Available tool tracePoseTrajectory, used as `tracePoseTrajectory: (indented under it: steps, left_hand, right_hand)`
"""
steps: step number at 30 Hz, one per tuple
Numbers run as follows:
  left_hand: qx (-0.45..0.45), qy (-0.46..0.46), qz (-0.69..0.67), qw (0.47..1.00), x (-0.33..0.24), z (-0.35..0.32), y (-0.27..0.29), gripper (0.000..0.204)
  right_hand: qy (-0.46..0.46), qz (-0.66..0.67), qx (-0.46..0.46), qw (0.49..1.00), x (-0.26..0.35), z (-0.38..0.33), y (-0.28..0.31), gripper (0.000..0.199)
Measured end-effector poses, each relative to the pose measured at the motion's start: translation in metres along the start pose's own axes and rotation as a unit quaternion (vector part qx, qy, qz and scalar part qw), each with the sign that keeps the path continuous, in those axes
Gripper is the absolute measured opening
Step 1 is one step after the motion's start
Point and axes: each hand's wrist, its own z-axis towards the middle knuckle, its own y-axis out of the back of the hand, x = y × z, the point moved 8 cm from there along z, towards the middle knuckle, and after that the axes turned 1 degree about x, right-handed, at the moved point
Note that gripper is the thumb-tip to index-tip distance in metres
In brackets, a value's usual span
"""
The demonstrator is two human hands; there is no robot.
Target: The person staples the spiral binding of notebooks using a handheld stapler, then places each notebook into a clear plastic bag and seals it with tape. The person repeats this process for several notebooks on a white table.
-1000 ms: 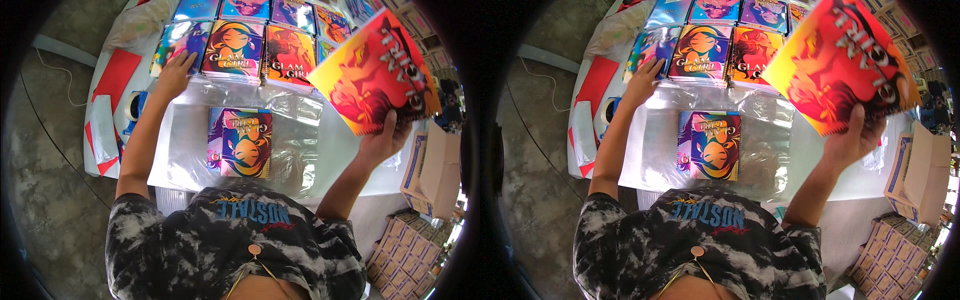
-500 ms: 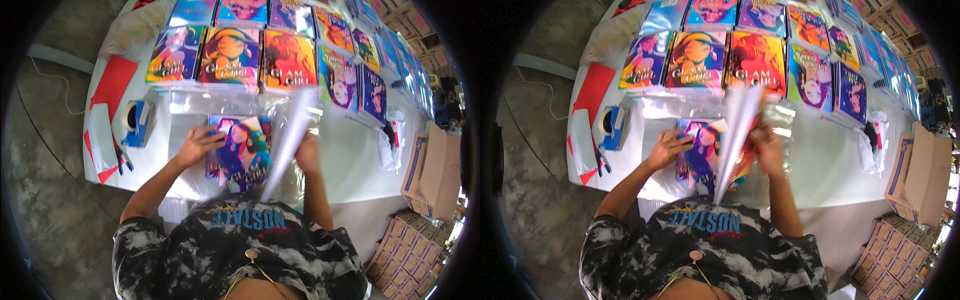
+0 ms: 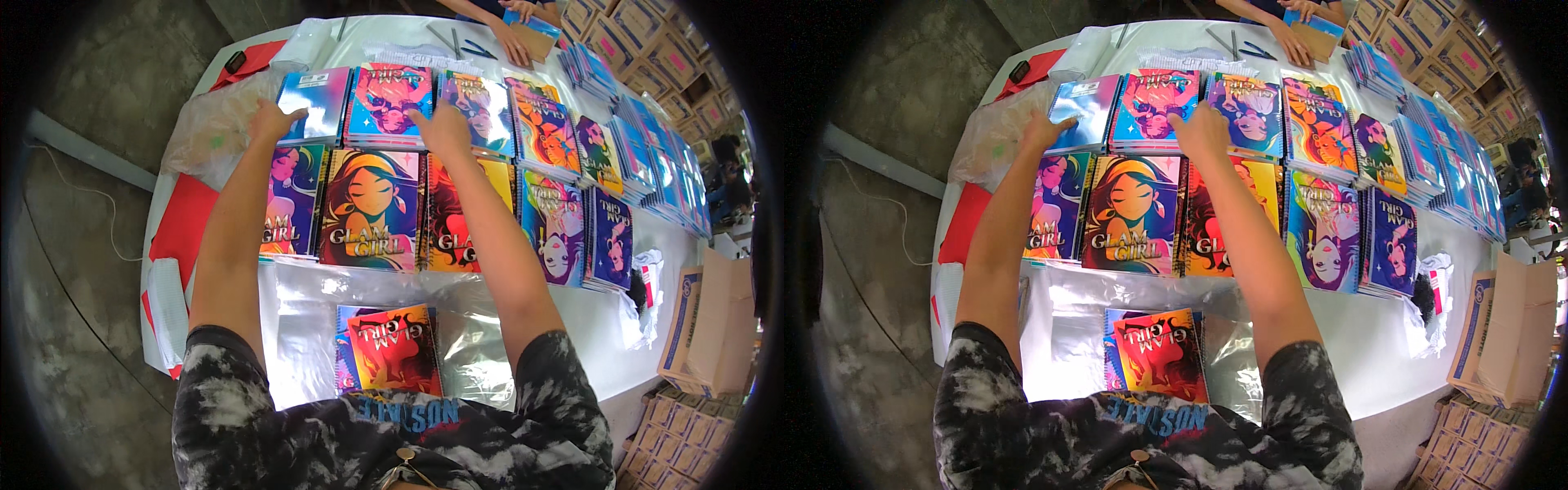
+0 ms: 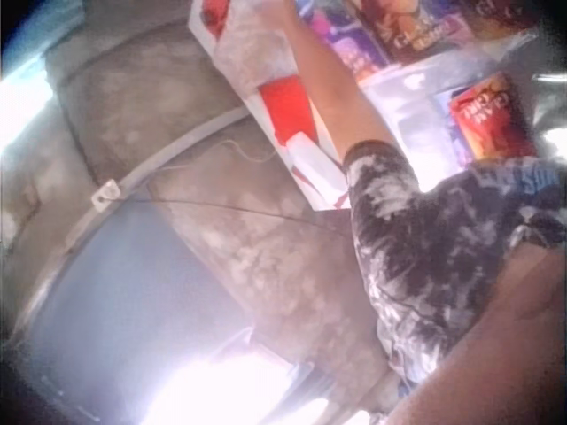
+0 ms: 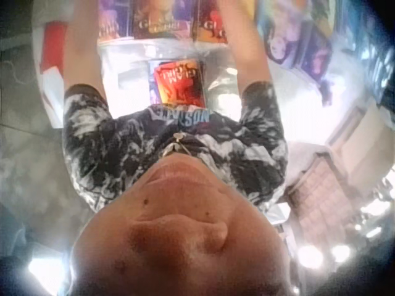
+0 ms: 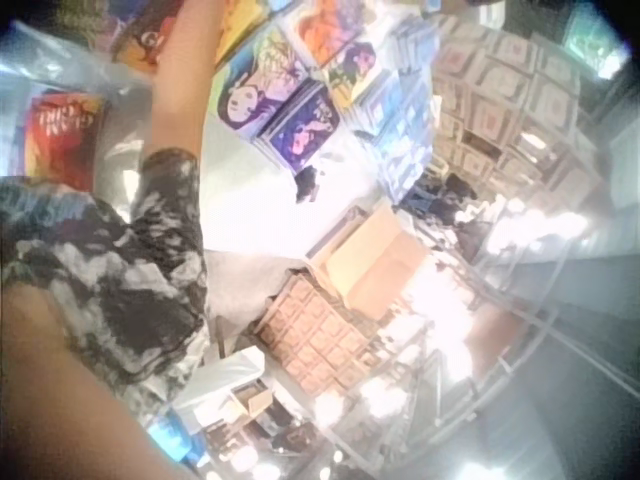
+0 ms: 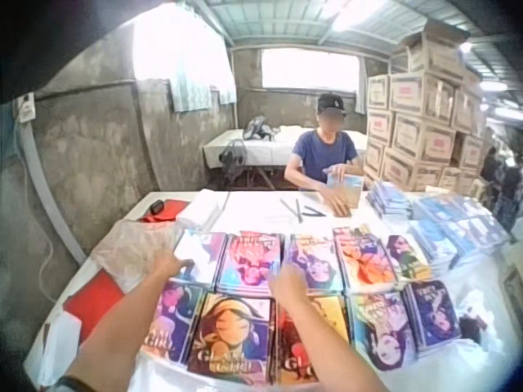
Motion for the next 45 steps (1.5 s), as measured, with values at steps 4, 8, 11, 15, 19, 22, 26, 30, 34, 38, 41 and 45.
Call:
tracePoseTrajectory:
  steps: [4,8,11,15,19,22,26,30,34,38,41,45]
  left_hand:
    - [-0.112,-0.045,-0.033,0.992,-0.014,-0.016,0.03,0.071]
    - [-0.18,-0.199,-0.373,0.888,-0.03,-0.138,0.11,0.026]
    - [-0.262,-0.329,-0.279,0.863,-0.014,-0.259,0.127,0.029]
    - [0.156,-0.334,-0.356,0.859,0.034,-0.372,0.025,0.038]
    - [0.078,-0.569,-0.031,0.818,0.016,-0.441,0.017,0.034]
    - [0.09,-0.454,-0.287,0.839,0.049,-0.408,0.035,0.028]
    - [-0.217,-0.333,-0.415,0.819,0.0,-0.344,0.149,0.022]
    - [-0.121,-0.433,-0.319,0.834,-0.134,-0.289,0.126,0.026]
    - [0.158,-0.361,-0.462,0.794,-0.262,-0.212,0.013,0.036]
    - [0.115,-0.322,-0.174,0.924,-0.358,-0.176,-0.068,0.072]
    - [0.132,-0.264,-0.036,0.955,-0.357,-0.173,-0.085,0.086]
    - [0.199,-0.288,-0.048,0.935,-0.334,-0.156,-0.059,0.059]
  right_hand:
    - [-0.045,-0.138,-0.024,0.989,0.013,0.026,-0.032,0.089]
    - [-0.063,-0.108,0.03,0.992,0.003,0.037,-0.045,0.112]
    - [0.104,0.032,-0.024,0.994,0.028,0.035,-0.019,0.019]
    - [0.219,0.193,-0.202,0.935,0.067,-0.022,0.055,0.026]
    - [0.215,0.44,-0.08,0.868,0.05,-0.141,0.119,0.043]
    - [-0.008,0.611,0.115,0.783,0.011,-0.243,0.069,0.031]
    - [-0.115,0.163,0.279,0.939,-0.087,-0.369,-0.037,0.047]
    - [-0.031,0.013,0.227,0.973,-0.079,-0.355,-0.005,0.05]
    - [0.03,0.005,-0.091,0.995,-0.081,-0.208,0.107,0.021]
    - [-0.024,-0.098,-0.244,0.964,-0.199,-0.043,0.165,0.042]
    - [-0.138,-0.194,-0.103,0.966,-0.236,0.001,0.137,0.082]
    - [-0.162,-0.187,-0.054,0.967,-0.206,-0.002,0.117,0.108]
